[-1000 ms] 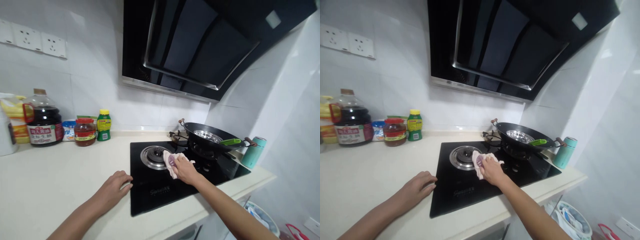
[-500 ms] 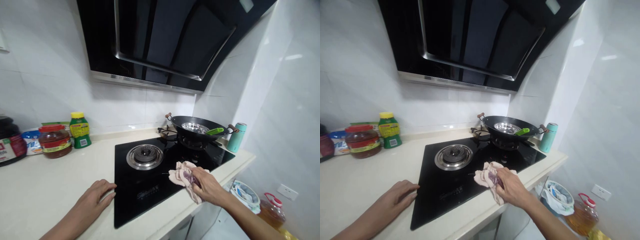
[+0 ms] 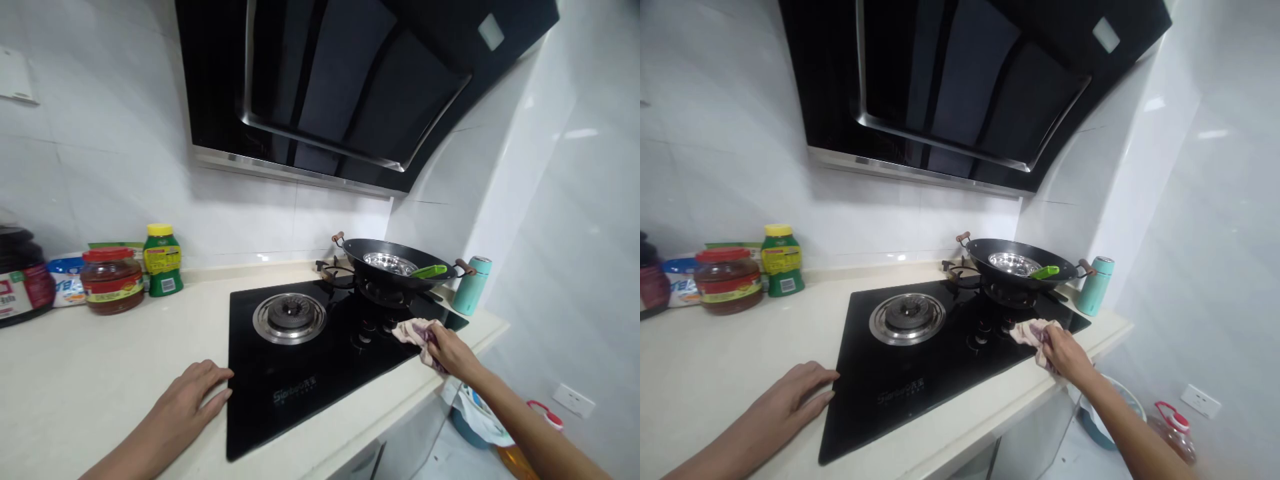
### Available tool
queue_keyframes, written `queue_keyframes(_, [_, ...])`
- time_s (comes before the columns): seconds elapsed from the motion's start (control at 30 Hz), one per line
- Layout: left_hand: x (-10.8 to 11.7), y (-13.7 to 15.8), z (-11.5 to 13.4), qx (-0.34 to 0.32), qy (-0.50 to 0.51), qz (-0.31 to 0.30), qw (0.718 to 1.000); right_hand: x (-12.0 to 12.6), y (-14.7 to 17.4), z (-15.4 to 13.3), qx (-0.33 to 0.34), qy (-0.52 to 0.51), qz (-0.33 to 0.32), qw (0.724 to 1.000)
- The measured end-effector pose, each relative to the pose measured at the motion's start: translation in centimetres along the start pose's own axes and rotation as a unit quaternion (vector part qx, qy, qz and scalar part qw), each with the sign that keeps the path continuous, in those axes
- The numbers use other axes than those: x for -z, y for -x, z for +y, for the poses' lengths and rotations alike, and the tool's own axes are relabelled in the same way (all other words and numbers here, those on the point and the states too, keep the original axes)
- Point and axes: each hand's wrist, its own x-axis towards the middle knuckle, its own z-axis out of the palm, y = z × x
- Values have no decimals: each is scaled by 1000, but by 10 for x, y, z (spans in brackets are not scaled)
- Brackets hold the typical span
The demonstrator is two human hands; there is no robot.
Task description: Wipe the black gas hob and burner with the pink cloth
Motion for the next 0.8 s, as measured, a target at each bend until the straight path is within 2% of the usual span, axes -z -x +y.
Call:
queue_keyframes(0.1, [1,-1,3,4,-2,2,1000,1,-32,0,-34,8,-12,999])
queue_keyframes(0.37, [5,-4,8,2,2,11,1000,-11,-107,-35,-90,-26,-71,993])
queue_keyframes(0.57, [5,-5,8,8,-3,5,1000,-9,-138,-64,-38,-57,-122,990])
queue_keyframes(0.8, [3,-5,5,19,-16,0,1000,-1,-145,-92,6,-43,-171,984])
